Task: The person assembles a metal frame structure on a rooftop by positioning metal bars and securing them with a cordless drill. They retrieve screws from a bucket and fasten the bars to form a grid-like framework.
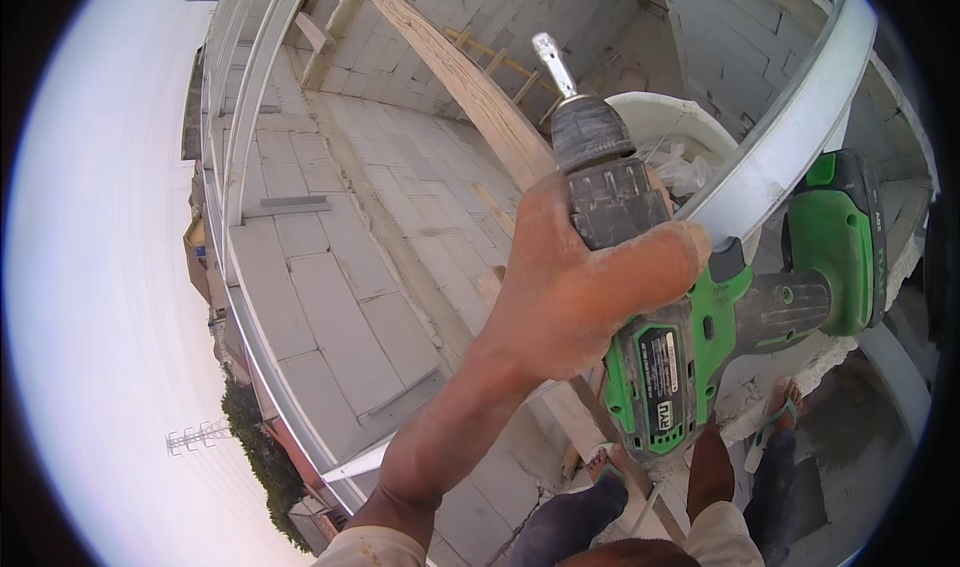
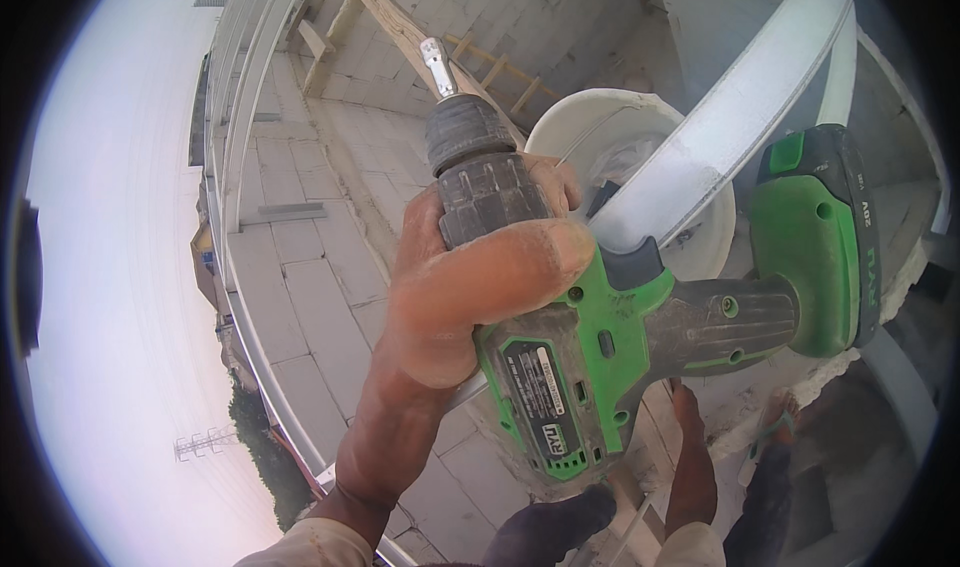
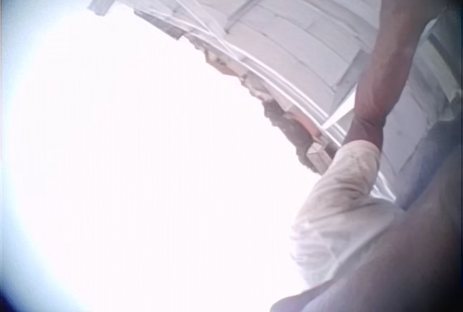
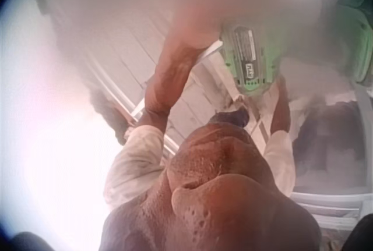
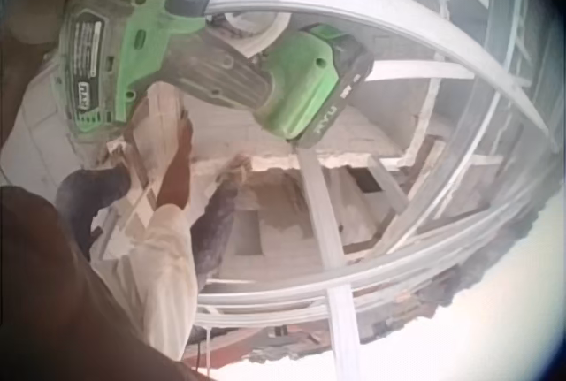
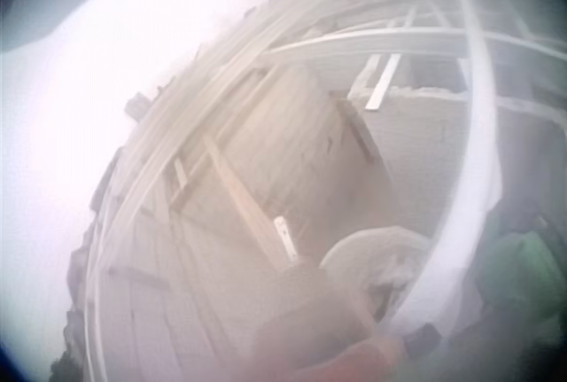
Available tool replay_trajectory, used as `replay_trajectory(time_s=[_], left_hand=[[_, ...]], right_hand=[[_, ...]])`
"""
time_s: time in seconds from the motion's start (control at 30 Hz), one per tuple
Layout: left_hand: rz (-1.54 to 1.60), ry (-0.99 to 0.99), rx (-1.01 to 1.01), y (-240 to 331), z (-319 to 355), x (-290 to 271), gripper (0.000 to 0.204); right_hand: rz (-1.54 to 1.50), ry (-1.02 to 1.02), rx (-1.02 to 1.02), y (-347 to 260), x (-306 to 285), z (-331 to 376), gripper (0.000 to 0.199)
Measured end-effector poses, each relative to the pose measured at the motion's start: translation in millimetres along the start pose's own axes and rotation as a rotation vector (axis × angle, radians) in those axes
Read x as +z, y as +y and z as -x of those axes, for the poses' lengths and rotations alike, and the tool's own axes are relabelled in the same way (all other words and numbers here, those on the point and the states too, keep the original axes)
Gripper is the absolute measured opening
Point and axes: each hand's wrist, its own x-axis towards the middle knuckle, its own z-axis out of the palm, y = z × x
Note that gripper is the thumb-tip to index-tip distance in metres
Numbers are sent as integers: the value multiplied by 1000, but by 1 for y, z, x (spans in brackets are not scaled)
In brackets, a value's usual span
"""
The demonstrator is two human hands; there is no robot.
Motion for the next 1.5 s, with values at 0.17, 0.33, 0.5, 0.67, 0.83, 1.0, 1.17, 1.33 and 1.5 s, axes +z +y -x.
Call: replay_trajectory(time_s=[0.17, 0.33, 0.5, 0.67, 0.83, 1.0, 1.17, 1.33, 1.5], left_hand=[[2, -34, 23, 5, -1, -2, 48], [-94, -23, 33, 7, 1, -2, 38], [-26, 77, -47, -11, -8, -8, 27], [-186, -41, 314, -40, -15, -8, 29], [-258, -33, 496, -50, -2, -20, 28], [-305, -62, 598, -63, -1, -25, 28], [-345, -83, 661, -66, -5, -23, 28], [-403, -62, 708, -59, -6, -26, 29], [-456, -78, 745, -57, -18, -26, 30]], right_hand=[[-21, 59, 2, -1, -37, -4, 77], [-66, 152, 6, 5, -96, -14, 71], [97, 475, -367, -12, -118, 19, 75], [619, 549, -222, -40, -79, 79, 137], [690, 483, -92, -72, -70, 62, 134], [623, 443, 22, -67, -71, 47, 132], [550, 426, 92, -61, -80, 42, 131], [545, 373, 124, -69, -82, 39, 138], [545, 397, 136, -56, -90, 49, 134]])
